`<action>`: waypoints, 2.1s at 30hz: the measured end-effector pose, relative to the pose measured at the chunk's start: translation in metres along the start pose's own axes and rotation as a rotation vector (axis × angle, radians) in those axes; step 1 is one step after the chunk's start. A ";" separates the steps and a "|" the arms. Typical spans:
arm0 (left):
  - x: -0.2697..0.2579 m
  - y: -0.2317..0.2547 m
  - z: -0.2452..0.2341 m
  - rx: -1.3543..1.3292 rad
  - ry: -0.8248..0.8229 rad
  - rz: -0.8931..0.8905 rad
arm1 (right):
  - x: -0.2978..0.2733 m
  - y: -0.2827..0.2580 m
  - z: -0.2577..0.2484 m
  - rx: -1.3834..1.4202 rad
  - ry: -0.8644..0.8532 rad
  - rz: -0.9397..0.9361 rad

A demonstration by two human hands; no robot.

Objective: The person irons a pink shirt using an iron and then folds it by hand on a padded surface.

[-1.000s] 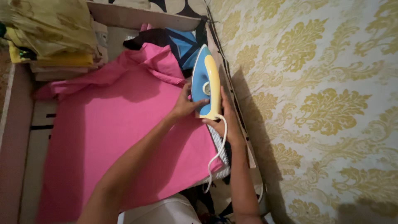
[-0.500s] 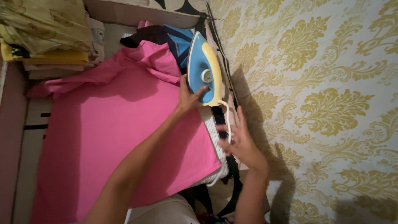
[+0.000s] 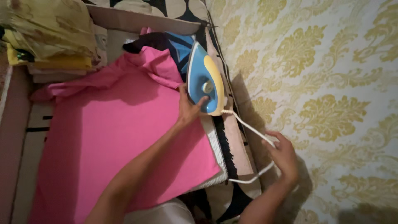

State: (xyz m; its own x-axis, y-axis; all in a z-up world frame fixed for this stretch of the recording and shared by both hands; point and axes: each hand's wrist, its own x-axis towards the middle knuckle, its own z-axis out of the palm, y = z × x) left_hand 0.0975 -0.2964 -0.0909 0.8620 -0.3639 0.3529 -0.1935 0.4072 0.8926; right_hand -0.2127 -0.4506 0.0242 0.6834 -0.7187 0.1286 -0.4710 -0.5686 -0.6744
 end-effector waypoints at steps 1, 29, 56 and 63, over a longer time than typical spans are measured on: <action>-0.004 0.004 0.001 0.006 -0.005 -0.027 | -0.007 0.008 -0.008 -0.045 -0.010 0.099; 0.090 -0.006 -0.033 0.158 -0.519 0.265 | -0.013 -0.169 0.163 0.008 -0.138 -0.223; 0.120 -0.014 -0.152 1.232 0.097 0.549 | -0.003 -0.116 0.173 -0.391 -0.369 0.028; 0.216 -0.038 -0.160 0.697 -0.073 0.207 | -0.013 -0.122 0.163 -0.204 -0.475 0.083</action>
State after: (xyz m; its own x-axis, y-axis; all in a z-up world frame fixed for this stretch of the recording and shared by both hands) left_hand 0.3665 -0.2566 -0.0936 0.7470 -0.4021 0.5295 -0.6231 -0.1458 0.7684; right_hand -0.0735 -0.3065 -0.0133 0.7945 -0.5306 -0.2953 -0.6010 -0.6177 -0.5071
